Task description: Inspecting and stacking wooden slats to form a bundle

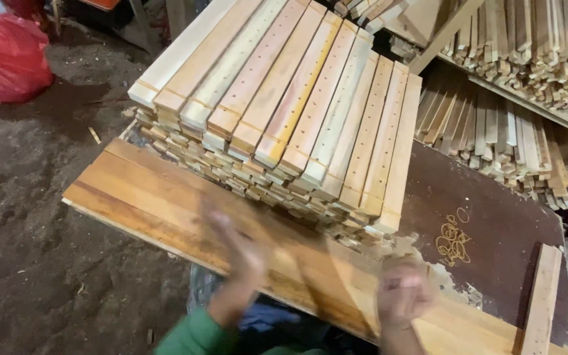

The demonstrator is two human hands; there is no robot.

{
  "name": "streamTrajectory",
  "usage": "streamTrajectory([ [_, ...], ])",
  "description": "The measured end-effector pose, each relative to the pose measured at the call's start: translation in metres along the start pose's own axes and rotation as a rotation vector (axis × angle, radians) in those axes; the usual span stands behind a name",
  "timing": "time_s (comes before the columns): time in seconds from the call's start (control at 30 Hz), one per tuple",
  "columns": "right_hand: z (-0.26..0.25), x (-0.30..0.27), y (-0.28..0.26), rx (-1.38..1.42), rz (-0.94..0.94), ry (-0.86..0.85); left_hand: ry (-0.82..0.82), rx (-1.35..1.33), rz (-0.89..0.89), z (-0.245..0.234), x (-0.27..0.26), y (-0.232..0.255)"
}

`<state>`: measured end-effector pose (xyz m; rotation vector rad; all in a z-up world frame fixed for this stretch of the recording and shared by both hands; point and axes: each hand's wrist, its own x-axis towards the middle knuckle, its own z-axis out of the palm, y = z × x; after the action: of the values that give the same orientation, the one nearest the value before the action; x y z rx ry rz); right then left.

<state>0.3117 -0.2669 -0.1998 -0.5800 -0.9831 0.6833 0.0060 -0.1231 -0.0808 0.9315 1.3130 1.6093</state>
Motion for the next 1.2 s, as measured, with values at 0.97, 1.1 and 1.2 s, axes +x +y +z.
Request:
streamTrajectory([
  [0.97, 0.091, 0.398, 0.023, -0.492, 0.965, 0.09, -0.147, 0.132, 0.642, 0.149, -0.113, -0.016],
  [1.1, 0.123, 0.381, 0.003, -0.734, 0.754, 0.102, -0.141, 0.411, 0.441, 0.148, -0.123, -0.039],
  [1.2, 0.077, 0.373, 0.035, -0.249, 0.546, 0.282, -0.225, 0.288, 0.491, 0.135, -0.12, -0.026],
])
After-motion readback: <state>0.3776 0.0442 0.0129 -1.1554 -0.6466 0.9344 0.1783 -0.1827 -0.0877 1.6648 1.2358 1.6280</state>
